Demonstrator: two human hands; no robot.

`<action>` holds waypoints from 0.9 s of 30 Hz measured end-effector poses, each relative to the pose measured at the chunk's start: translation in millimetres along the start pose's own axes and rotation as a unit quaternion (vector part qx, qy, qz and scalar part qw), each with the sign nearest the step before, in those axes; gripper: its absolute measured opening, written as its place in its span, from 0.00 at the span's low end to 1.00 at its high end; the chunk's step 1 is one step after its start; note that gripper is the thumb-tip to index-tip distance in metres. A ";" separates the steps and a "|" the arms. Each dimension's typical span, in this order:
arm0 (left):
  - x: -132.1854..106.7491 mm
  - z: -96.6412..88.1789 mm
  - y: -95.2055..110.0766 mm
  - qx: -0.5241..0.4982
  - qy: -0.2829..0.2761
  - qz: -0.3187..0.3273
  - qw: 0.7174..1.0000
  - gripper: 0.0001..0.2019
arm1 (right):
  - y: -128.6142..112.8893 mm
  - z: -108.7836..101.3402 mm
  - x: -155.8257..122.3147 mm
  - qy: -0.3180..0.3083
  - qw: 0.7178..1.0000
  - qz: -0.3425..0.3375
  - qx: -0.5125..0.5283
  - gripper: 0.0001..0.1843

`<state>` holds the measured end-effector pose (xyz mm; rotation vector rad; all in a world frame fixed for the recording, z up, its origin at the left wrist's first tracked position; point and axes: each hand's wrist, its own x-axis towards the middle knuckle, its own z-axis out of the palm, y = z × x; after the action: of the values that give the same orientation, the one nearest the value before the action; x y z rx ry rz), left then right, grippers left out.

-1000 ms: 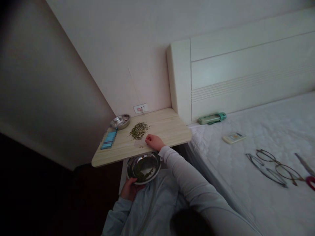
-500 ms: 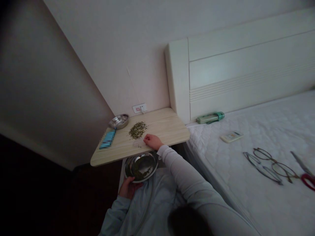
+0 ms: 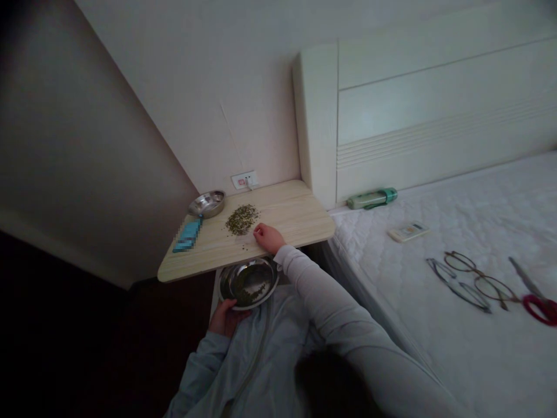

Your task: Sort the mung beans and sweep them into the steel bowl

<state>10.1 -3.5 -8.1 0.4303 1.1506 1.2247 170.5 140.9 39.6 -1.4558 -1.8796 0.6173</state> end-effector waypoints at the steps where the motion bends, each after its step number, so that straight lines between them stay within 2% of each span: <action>1: 0.7 -0.6 -0.2 -0.003 0.001 -0.002 1.000 0.28 | 0.7 0.6 0.3 0.002 1.000 0.000 -0.006 0.09; 8: 4.3 -4.2 -1.8 -0.002 -0.021 -0.017 1.000 0.25 | 1.0 -1.7 -1.5 -0.021 1.000 -0.006 -0.003 0.09; 14: 3.4 -2.9 -0.9 -0.004 -0.009 -0.015 1.000 0.25 | 0.6 -5.2 -2.9 -0.050 0.998 -0.007 0.024 0.10; 21: 0.9 -1.3 -0.3 0.000 -0.014 -0.005 1.000 0.28 | 0.3 -5.6 -3.1 -0.039 0.999 -0.002 0.025 0.11; 27: 1.7 -1.7 -1.4 0.007 -0.013 -0.002 1.000 0.28 | 0.2 -4.8 -3.9 -0.058 0.998 -0.019 0.016 0.10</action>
<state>9.2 -2.9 -10.7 0.4525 1.1370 1.2049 174.8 137.0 41.7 -1.3871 -1.9719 0.7234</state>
